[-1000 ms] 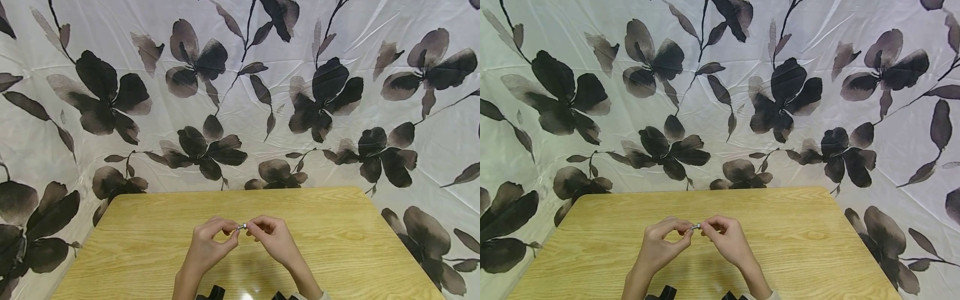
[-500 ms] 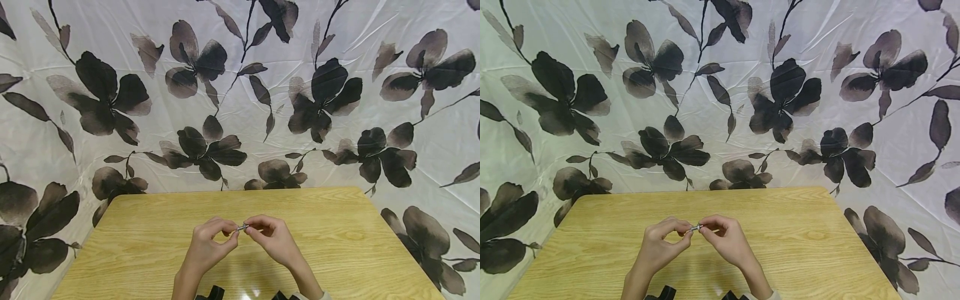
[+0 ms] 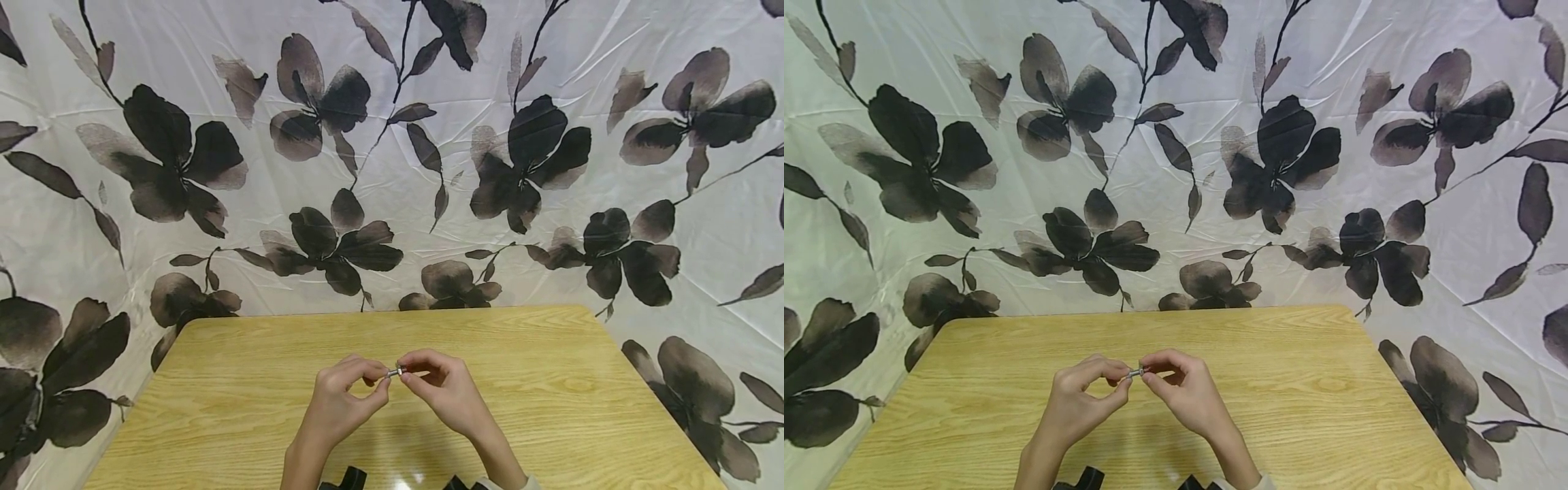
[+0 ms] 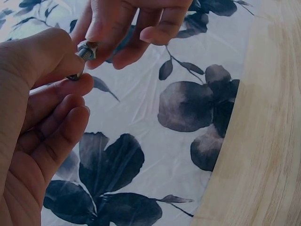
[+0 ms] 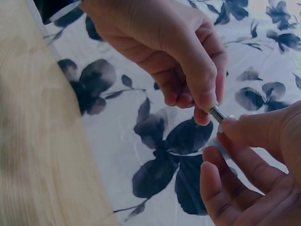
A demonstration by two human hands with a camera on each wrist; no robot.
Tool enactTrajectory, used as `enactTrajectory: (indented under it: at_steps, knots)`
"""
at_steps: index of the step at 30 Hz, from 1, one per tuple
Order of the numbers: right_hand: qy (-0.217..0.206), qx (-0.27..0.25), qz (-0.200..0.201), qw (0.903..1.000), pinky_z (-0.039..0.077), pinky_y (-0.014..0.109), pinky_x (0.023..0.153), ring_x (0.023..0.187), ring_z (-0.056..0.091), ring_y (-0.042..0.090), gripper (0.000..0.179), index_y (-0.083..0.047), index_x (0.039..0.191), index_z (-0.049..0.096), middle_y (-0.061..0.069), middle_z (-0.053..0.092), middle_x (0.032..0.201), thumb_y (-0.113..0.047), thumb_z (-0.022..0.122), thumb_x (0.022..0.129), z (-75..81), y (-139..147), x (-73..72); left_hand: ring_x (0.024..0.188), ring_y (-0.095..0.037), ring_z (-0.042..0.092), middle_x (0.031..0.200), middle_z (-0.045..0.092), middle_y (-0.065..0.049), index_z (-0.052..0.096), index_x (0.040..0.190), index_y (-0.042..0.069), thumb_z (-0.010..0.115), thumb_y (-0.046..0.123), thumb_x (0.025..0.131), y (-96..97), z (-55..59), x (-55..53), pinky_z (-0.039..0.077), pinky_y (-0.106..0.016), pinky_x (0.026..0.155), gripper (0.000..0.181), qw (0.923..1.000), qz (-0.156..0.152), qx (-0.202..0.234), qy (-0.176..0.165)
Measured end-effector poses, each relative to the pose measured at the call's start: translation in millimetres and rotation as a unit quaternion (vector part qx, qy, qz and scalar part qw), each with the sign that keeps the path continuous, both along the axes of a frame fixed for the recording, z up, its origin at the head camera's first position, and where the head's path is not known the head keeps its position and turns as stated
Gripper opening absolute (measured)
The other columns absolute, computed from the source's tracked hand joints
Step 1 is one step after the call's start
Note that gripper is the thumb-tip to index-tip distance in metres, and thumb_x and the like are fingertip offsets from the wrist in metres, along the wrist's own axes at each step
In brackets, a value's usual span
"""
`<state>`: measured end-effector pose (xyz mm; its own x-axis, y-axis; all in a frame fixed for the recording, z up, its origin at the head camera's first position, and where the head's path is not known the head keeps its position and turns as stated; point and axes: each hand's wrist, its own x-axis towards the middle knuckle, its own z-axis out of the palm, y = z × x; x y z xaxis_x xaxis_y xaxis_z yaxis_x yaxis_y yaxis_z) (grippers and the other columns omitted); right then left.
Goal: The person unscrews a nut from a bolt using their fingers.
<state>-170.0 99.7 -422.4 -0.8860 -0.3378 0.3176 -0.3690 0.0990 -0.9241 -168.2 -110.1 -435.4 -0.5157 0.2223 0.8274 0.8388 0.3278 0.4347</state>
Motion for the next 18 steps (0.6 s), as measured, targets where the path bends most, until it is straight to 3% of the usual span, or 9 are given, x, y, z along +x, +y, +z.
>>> enactTrajectory:
  at_steps: [3,6,9,12,14,18]
  knots:
    - [0.017,-0.017,0.006,0.9997,0.061,0.029,0.084,0.106,0.068,0.012,0.025,-0.004,0.12,0.07,0.018,0.072,0.116,-0.008,0.072,0.096,0.2,-0.9,-0.1,0.069,-0.014,0.065,0.086,0.077,-0.005,0.076,0.085,0.009,0.076,0.008,0.089,0.0,-0.2,0.1,0.055,-0.019,0.065,0.003,1.0,0.002,-0.001,-0.005]
    - [0.008,-0.022,0.003,0.9997,0.061,0.029,0.086,0.108,0.068,0.013,0.029,-0.003,0.125,0.068,0.022,0.07,0.119,-0.009,0.071,0.097,0.6,-1.3,-0.3,0.069,-0.014,0.066,0.085,0.077,-0.005,0.076,0.085,0.008,0.072,0.017,0.094,0.2,-0.9,-0.8,0.055,-0.019,0.065,0.013,1.0,0.0,0.0,-0.001]
    - [-0.025,-0.01,-0.015,0.9995,0.061,0.031,0.085,0.104,0.07,0.012,0.027,-0.005,0.124,0.07,0.021,0.071,0.117,-0.017,0.069,0.1,1.3,-1.1,-0.5,0.069,-0.014,0.066,0.085,0.077,-0.005,0.076,0.085,0.01,0.075,0.008,0.089,0.7,-0.8,-0.8,0.055,-0.018,0.066,0.004,1.0,0.001,0.001,-0.002]
    - [-0.055,0.014,-0.032,0.9979,0.063,0.034,0.08,0.092,0.072,0.012,0.024,-0.007,0.115,0.074,0.016,0.075,0.105,-0.025,0.067,0.102,1.8,-0.2,-1.0,0.069,-0.016,0.066,0.085,0.077,-0.006,0.077,0.087,0.01,0.079,-0.005,0.078,1.7,-0.4,-0.3,0.055,-0.018,0.066,0.018,1.0,0.001,-0.001,-0.003]
    - [-0.062,0.026,-0.03,0.9973,0.063,0.036,0.078,0.086,0.073,0.013,0.024,-0.007,0.11,0.076,0.015,0.076,0.096,-0.027,0.065,0.102,1.5,0.4,-1.3,0.068,-0.016,0.066,0.085,0.077,-0.006,0.077,0.088,0.011,0.08,-0.011,0.073,2.4,0.1,0.1,0.055,-0.018,0.065,0.027,1.0,0.002,-0.002,-0.003]
    - [-0.057,0.039,-0.019,0.9974,0.063,0.035,0.077,0.082,0.072,0.014,0.024,-0.007,0.106,0.077,0.013,0.076,0.09,-0.028,0.065,0.103,0.6,1.2,-1.9,0.069,-0.015,0.066,0.086,0.077,-0.005,0.077,0.088,0.012,0.08,-0.012,0.073,2.6,1.2,0.7,0.056,-0.019,0.066,0.028,1.0,0.002,-0.004,-0.008]
